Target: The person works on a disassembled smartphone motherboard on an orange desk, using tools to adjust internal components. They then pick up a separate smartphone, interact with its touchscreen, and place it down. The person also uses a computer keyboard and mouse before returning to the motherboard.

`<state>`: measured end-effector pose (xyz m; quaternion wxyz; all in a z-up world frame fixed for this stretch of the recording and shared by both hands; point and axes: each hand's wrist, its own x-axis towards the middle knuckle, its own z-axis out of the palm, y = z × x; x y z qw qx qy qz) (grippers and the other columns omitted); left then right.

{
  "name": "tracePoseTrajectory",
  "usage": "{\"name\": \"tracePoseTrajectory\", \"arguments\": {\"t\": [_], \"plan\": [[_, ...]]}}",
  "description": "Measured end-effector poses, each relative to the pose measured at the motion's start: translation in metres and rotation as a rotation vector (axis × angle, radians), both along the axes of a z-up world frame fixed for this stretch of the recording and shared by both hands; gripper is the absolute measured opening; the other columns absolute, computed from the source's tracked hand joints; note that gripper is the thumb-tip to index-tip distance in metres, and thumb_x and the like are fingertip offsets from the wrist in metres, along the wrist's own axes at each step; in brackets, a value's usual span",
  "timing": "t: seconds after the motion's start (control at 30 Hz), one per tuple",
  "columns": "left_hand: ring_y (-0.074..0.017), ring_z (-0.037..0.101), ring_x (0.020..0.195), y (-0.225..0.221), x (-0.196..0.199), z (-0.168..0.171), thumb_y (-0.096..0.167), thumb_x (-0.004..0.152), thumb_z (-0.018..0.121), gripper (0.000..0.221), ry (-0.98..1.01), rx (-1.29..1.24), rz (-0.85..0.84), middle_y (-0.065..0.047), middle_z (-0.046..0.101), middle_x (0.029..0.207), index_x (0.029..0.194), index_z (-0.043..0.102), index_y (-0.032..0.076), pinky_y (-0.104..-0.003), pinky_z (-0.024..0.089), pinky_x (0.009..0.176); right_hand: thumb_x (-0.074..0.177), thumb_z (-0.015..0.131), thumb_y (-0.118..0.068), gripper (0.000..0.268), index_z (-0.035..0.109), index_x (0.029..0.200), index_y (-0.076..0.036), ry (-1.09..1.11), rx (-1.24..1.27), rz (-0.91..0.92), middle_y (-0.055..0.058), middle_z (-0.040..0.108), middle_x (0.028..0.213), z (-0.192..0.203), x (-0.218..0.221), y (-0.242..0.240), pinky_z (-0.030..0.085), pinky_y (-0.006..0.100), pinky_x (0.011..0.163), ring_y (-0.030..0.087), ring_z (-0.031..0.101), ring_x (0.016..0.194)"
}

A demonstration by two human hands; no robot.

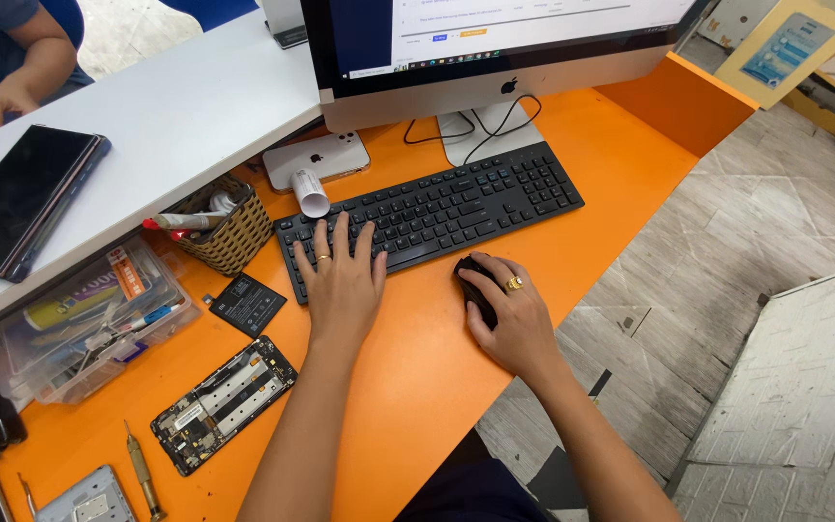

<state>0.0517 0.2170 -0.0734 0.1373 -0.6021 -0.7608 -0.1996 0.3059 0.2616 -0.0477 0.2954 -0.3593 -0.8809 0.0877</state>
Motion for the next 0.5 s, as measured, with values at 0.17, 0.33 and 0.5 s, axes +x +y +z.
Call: {"name": "tracePoseTrajectory", "arguments": {"t": [0.17, 0.33, 0.5], "plan": [[-0.0471, 0.043, 0.149, 0.0013, -0.0001, -0.0004, 0.041, 0.110, 0.055, 0.042, 0.009, 0.015, -0.006, -0.020, 0.057, 0.152, 0.143, 0.065, 0.017, -0.078, 0.026, 0.114, 0.091, 0.069, -0.013, 0.043, 0.072, 0.133, -0.019, 0.008, 0.020, 0.016, 0.006, 0.066, 0.143, -0.0018, 0.0013, 0.0017, 0.051, 0.047, 0.110, 0.037, 0.061, 0.130], [-0.0474, 0.044, 0.148, 0.0028, -0.0002, -0.0033, 0.040, 0.109, 0.056, 0.042, 0.011, 0.040, 0.000, -0.021, 0.056, 0.152, 0.143, 0.066, 0.016, -0.077, 0.027, 0.113, 0.091, 0.069, -0.016, 0.043, 0.072, 0.133, -0.023, 0.015, 0.045, 0.014, 0.003, 0.067, 0.143, -0.0066, 0.0008, 0.0016, 0.050, 0.046, 0.112, 0.034, 0.061, 0.130], [-0.0460, 0.050, 0.145, 0.0035, 0.0025, -0.0063, 0.041, 0.101, 0.062, 0.044, 0.021, 0.061, 0.011, -0.019, 0.059, 0.149, 0.139, 0.068, 0.018, -0.074, 0.033, 0.112, 0.084, 0.074, -0.021, 0.048, 0.073, 0.132, -0.019, 0.026, 0.146, 0.035, 0.011, 0.068, 0.140, -0.0020, 0.0005, 0.0026, 0.048, 0.055, 0.112, 0.044, 0.060, 0.129]]}}
